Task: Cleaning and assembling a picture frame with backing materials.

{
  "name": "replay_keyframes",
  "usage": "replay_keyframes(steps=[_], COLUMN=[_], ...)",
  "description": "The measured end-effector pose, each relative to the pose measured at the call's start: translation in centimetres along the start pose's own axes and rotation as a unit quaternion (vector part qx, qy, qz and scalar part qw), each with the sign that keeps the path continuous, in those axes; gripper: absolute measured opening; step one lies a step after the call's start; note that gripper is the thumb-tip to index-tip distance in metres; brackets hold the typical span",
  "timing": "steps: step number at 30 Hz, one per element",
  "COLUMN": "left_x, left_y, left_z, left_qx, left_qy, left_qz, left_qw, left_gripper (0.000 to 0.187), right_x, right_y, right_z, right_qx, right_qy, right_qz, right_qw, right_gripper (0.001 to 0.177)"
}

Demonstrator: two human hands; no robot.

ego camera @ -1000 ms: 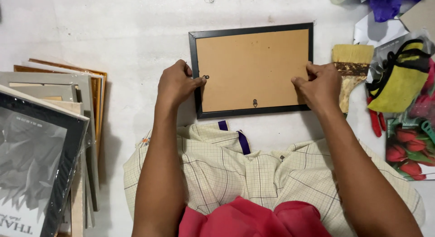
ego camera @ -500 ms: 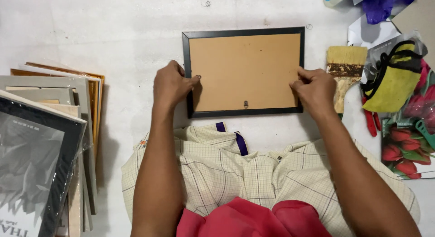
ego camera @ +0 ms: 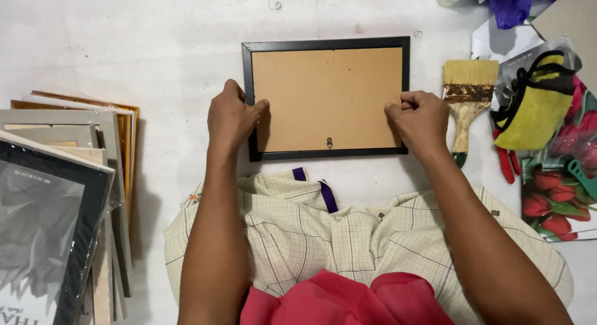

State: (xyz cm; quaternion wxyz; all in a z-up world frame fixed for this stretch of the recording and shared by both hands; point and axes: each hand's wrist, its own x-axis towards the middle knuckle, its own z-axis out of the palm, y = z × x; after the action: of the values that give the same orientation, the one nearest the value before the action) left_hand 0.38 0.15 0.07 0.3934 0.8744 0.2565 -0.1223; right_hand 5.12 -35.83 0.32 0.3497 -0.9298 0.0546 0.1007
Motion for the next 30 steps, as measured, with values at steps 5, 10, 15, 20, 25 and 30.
replay_keyframes(steps=[5, 10, 15, 20, 25, 30], left_x=[-0.2, -0.3, -0.1, 0.3, 0.0, 0.1], left_y=[0.5, 0.4, -0.2, -0.6, -0.1, -0.3], left_z=[-0.1, -0.3, -0.3, 0.0, -0.3, -0.1], left_qx=[0.016, 0.044, 0.039, 0.042, 0.035, 0.031], left_qy=[-0.004, -0.018, -0.024, -0.027, -0.04, -0.044], left_qz=[-0.017, -0.025, -0.021, -0.008, -0.009, -0.009], left_qw=[1.0, 0.999, 0.999, 0.999, 0.999, 0.999], left_gripper=[0.042, 0.046, 0.04, 0.041, 0.04, 0.044], right_x=[1.0, 1.3, -0.8, -0.6, -1.0, -0.5], right_y=[2.5, 3.7, -0.2, -1.3, -1.1, -0.7], right_z=[1.7, 0.6, -2.0, -1.2, -0.9, -1.1], right_qx=[-0.062, -0.01, -0.142, -0.166, -0.166, -0.128], right_qy=[0.006, -0.012, -0.154, -0.158, -0.129, -0.108], right_qz=[-0.015, -0.035, 0.105, 0.138, 0.135, 0.109], right_qw=[0.998, 0.999, 0.972, 0.964, 0.968, 0.98], right_gripper=[0.033, 0.037, 0.035, 0.043, 0.037, 0.042])
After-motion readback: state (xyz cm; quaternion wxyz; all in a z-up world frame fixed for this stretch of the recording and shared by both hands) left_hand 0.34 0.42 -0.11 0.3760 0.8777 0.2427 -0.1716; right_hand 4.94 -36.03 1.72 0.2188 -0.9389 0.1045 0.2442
